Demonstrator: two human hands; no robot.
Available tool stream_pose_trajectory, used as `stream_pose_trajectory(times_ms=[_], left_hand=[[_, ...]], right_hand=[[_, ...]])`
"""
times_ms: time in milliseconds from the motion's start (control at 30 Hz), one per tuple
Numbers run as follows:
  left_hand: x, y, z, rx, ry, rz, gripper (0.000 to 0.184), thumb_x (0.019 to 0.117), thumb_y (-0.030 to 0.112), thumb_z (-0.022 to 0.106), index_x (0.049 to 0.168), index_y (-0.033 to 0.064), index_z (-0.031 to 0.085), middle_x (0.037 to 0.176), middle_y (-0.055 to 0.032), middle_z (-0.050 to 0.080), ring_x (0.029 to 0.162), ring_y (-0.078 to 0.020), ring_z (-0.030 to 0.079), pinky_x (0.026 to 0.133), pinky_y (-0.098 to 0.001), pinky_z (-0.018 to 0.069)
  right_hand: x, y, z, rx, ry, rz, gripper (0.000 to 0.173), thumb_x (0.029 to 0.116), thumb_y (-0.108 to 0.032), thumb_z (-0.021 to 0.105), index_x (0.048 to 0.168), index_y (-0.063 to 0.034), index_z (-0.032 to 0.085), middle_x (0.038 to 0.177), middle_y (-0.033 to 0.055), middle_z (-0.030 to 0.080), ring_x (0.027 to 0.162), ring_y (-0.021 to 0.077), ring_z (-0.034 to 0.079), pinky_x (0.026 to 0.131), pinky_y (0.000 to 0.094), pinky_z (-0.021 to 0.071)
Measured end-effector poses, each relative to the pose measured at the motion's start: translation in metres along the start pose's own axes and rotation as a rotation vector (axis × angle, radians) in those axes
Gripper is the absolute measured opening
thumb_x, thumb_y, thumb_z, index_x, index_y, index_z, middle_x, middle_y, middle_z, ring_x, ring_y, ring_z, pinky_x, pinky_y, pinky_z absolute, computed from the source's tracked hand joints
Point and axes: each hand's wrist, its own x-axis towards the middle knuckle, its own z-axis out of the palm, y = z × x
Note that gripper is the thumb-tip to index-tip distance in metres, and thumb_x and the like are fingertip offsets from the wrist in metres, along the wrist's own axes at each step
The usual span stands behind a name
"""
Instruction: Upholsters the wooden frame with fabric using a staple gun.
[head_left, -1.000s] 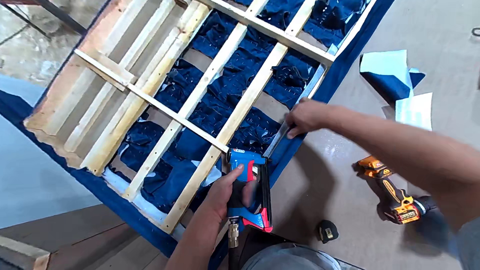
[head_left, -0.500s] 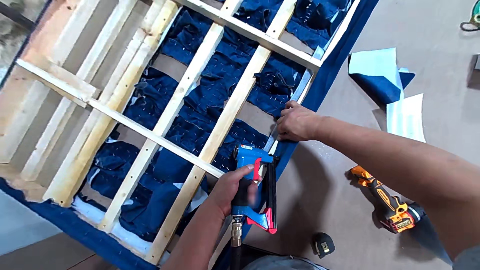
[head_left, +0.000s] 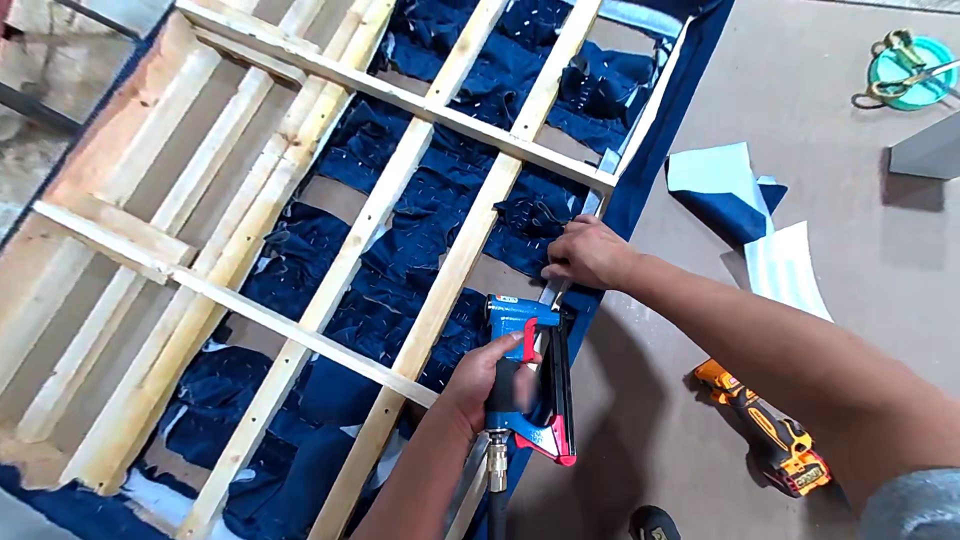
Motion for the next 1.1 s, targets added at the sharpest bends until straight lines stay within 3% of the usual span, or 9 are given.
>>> stream_pose_trajectory(times_ms=[67, 167, 333, 433, 500, 667, 767, 900, 1100], left_hand=[[-0.001, -0.004, -0.001, -0.030, -0.013, 0.020, 0.053, 0.1086, 0.048, 0.039, 0.114, 0.0011, 0.061, 0.063, -0.0051, 0.054, 0.046, -0.0145, 0.057, 0.048, -0.0320, 0.0578], [-0.007, -0.007, -0.002, -0.070, 0.006, 0.045, 0.053, 0.1086, 0.048, 0.040, 0.116, 0.0001, 0.061, 0.062, -0.0069, 0.054, 0.044, -0.0152, 0.056, 0.046, -0.0325, 0.0572], [-0.008, -0.008, -0.001, -0.097, -0.022, 0.046, 0.056, 0.1091, 0.048, 0.035, 0.118, -0.0004, 0.062, 0.062, -0.0068, 0.054, 0.046, -0.0157, 0.057, 0.048, -0.0332, 0.0581], [-0.019, 0.001, 0.007, -0.099, 0.005, 0.127, 0.056, 0.1093, 0.045, 0.031, 0.116, -0.0003, 0.063, 0.061, -0.0047, 0.054, 0.045, -0.0131, 0.056, 0.046, -0.0304, 0.0570], [-0.019, 0.009, 0.015, -0.062, 0.028, 0.157, 0.056, 0.1087, 0.044, 0.029, 0.115, 0.0007, 0.064, 0.059, -0.0041, 0.054, 0.044, -0.0131, 0.055, 0.046, -0.0305, 0.0567], [0.013, 0.022, 0.026, 0.077, 0.077, -0.013, 0.051, 0.1074, 0.049, 0.039, 0.109, 0.0029, 0.061, 0.060, -0.0029, 0.051, 0.044, -0.0128, 0.052, 0.046, -0.0306, 0.0547], [0.018, 0.023, 0.019, 0.070, 0.046, -0.043, 0.050, 0.1068, 0.048, 0.041, 0.104, 0.0027, 0.061, 0.059, -0.0029, 0.050, 0.044, -0.0129, 0.052, 0.047, -0.0301, 0.0549], [0.007, 0.019, 0.014, 0.048, 0.032, 0.025, 0.059, 0.1093, 0.051, 0.031, 0.115, 0.0002, 0.062, 0.061, -0.0056, 0.053, 0.046, -0.0157, 0.056, 0.049, -0.0328, 0.0569], [-0.099, -0.038, -0.009, 0.187, 0.147, 0.205, 0.063, 0.1099, 0.047, 0.025, 0.122, -0.0017, 0.062, 0.061, -0.0060, 0.058, 0.045, -0.0155, 0.057, 0.046, -0.0335, 0.0565]], right_hand=[[-0.015, 0.006, -0.005, 0.058, 0.192, 0.037, 0.043, 0.1046, -0.048, 0.051, 0.097, -0.0126, 0.073, 0.093, 0.0042, 0.073, 0.101, 0.0237, 0.068, 0.107, 0.0497, 0.0440], [-0.050, 0.012, -0.006, 0.056, 0.338, 0.045, 0.038, 0.1051, -0.043, 0.052, 0.113, -0.0133, 0.073, 0.116, 0.0053, 0.073, 0.117, 0.0251, 0.065, 0.110, 0.0512, 0.0443], [-0.121, 0.020, 0.013, -0.023, 0.410, 0.229, 0.042, 0.1065, -0.041, 0.048, 0.138, -0.0178, 0.064, 0.153, 0.0038, 0.054, 0.147, 0.0248, 0.043, 0.123, 0.0559, 0.0285], [-0.155, 0.008, 0.038, 0.058, 0.547, 0.447, 0.046, 0.1071, -0.038, 0.047, 0.142, -0.0121, 0.062, 0.153, 0.0090, 0.054, 0.143, 0.0274, 0.049, 0.119, 0.0537, 0.0367], [-0.174, -0.014, 0.071, 0.106, 0.501, 0.533, 0.047, 0.1069, -0.039, 0.046, 0.144, -0.0144, 0.060, 0.154, 0.0082, 0.052, 0.143, 0.0265, 0.048, 0.119, 0.0534, 0.0378], [-0.199, -0.061, 0.160, -0.011, 0.362, 0.527, 0.053, 0.1065, -0.044, 0.037, 0.150, -0.0206, 0.055, 0.163, -0.0001, 0.043, 0.155, 0.0198, 0.031, 0.127, 0.0575, 0.0185], [-0.200, -0.061, 0.170, -0.063, 0.387, 0.582, 0.056, 0.1060, -0.044, 0.035, 0.153, -0.0174, 0.052, 0.163, 0.0004, 0.042, 0.155, 0.0191, 0.030, 0.128, 0.0562, 0.0176], [-0.194, -0.057, 0.163, -0.080, 0.379, 0.579, 0.057, 0.1044, -0.041, 0.034, 0.154, -0.0169, 0.050, 0.163, -0.0011, 0.041, 0.154, 0.0180, 0.031, 0.127, 0.0562, 0.0182], [-0.196, -0.066, 0.154, -0.067, 0.375, 0.615, 0.055, 0.1043, -0.037, 0.033, 0.152, -0.0181, 0.052, 0.162, -0.0039, 0.044, 0.153, 0.0162, 0.034, 0.127, 0.0575, 0.0179]])
